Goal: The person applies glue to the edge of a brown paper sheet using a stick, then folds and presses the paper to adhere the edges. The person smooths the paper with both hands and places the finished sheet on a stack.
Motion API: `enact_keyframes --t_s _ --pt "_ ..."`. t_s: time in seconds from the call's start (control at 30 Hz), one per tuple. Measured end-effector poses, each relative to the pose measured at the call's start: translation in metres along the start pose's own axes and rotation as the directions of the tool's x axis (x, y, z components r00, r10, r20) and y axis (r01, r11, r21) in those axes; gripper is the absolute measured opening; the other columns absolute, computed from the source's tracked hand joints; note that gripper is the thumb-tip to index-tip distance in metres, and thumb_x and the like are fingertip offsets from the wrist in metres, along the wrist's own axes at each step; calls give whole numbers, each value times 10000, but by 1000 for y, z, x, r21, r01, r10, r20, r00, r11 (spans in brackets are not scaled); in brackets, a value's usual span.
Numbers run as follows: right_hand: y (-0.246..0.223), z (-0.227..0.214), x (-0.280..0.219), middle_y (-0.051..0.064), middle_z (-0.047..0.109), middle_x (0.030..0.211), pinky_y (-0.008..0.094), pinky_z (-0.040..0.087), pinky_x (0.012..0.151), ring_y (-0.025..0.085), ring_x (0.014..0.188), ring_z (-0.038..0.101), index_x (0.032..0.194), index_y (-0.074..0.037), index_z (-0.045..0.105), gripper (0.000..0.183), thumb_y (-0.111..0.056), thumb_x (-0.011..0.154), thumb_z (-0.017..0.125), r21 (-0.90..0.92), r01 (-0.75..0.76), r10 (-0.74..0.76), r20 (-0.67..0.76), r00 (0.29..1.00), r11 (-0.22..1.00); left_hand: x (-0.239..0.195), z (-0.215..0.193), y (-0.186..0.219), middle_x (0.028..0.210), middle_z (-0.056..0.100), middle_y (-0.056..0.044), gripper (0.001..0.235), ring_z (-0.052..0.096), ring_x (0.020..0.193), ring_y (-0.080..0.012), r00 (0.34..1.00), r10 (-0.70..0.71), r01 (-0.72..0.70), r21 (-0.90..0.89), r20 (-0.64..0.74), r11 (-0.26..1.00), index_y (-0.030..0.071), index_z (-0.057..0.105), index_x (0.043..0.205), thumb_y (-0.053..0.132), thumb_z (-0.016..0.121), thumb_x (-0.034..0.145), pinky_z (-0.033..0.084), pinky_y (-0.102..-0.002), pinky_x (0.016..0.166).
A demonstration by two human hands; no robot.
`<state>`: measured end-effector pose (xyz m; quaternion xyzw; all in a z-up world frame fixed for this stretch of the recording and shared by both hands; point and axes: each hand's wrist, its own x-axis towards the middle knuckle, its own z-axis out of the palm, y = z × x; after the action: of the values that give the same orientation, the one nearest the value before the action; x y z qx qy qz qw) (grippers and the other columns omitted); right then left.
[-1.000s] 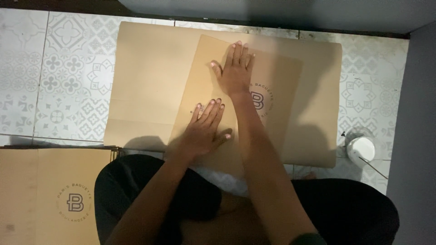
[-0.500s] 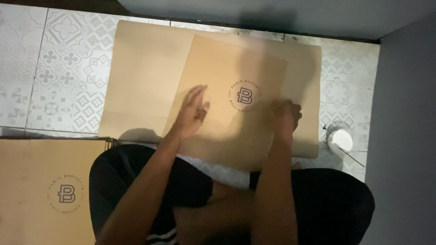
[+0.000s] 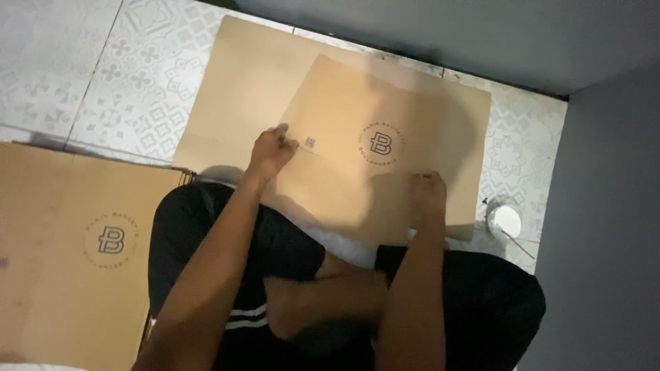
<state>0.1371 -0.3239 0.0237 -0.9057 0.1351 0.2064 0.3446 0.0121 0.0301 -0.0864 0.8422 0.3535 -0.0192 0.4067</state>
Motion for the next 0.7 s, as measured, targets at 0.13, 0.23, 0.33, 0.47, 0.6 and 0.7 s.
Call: enact_keyframes --t_s 0.13,0.23,0.33,0.47,0.6,0.7 --pt "53 8 97 118 615 1235 173 479 876 196 1086 615 1538 -21 463 517 -282 1098 385 -81 -92 102 139 985 992 -53 -50 82 1324 601 -222 512 658 1158 -468 997 64 -62 -60 32 996 154 576 1443 361 503 980 566 -618 920" --pt "50 -13 74 67 656 1165 508 508 880 302 1100 666 1321 -219 587 350 -386 1018 535 107 55 -48 -64 997 993 -73 -72 104 1091 725 -132 379 727 1044 -394 993 119 -119 34 1 992 217 522 1414 286 475 1045 564 -606 915" --pt "36 -47 44 166 636 1253 513 421 990 318 1152 622 1401 -104 537 356 -245 1075 558 328 244 -272 42 961 912 -87 -109 130 1053 767 -157 363 753 1007 -367 974 198 -196 29 -107 980 112 578 1383 188 528 1032 578 -570 873" --pt "-11 -79 -40 167 615 929 489 461 779 379 923 598 942 -46 558 126 -110 837 583 -483 701 -731 167 662 524 -131 -165 131 1030 748 -218 387 705 965 -480 936 295 -294 32 -192 955 156 549 1384 241 563 1006 526 -634 768" --pt "-53 -66 -119 238 644 1123 480 481 897 439 1072 606 1088 63 731 399 48 818 437 -585 686 -706 253 661 433 -206 -221 100 901 741 -141 360 681 798 -447 844 424 -406 126 -328 905 156 499 1402 269 513 1060 435 -532 536" --pt "-62 -17 -139 96 713 855 386 520 818 315 935 662 803 -99 719 115 -126 795 607 -537 820 -781 418 464 200 -254 -257 36 1043 770 -166 351 703 927 -463 860 270 -242 119 -434 963 229 562 1366 326 528 1031 509 -537 740"
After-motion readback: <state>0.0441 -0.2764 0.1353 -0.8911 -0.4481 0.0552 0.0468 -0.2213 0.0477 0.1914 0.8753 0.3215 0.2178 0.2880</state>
